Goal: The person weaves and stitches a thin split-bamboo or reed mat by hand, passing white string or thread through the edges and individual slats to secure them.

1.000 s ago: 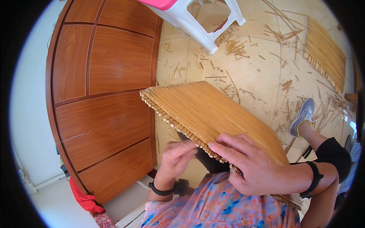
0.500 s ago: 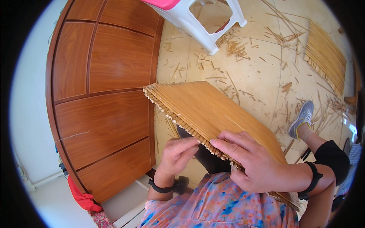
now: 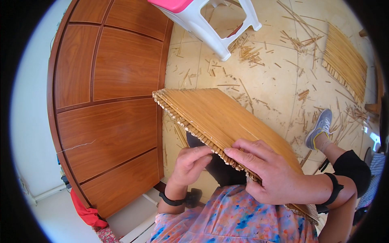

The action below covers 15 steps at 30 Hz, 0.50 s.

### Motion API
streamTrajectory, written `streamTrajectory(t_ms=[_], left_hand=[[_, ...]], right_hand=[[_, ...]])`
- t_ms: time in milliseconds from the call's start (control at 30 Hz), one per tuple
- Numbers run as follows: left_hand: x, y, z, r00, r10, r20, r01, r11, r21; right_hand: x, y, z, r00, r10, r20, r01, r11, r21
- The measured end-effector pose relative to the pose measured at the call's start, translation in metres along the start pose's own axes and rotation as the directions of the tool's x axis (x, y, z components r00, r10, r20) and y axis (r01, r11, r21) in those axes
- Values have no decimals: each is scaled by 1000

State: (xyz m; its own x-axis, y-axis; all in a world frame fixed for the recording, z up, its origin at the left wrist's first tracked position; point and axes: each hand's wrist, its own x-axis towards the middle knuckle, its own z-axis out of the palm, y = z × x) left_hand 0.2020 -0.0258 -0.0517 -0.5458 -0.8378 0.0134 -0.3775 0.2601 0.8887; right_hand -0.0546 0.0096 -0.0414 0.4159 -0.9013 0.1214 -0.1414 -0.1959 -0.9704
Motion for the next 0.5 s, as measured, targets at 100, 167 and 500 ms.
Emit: streamTrajectory(t_ms=[100,167,500], left_hand=[[1,-2,1,1000,3,-11,-3,1000,-9],[1,-2,2,1000,-4,-11,4,1000,-12],[4,0,6,998,-11,-57,9,999,-36]], right_hand=[[0,0,0,1000,1,5,-1,1000,-1],[0,0,-1,1000,-1,8,1,1000,-3],[0,2,-2,1000,-5,23,5,1000,-18]])
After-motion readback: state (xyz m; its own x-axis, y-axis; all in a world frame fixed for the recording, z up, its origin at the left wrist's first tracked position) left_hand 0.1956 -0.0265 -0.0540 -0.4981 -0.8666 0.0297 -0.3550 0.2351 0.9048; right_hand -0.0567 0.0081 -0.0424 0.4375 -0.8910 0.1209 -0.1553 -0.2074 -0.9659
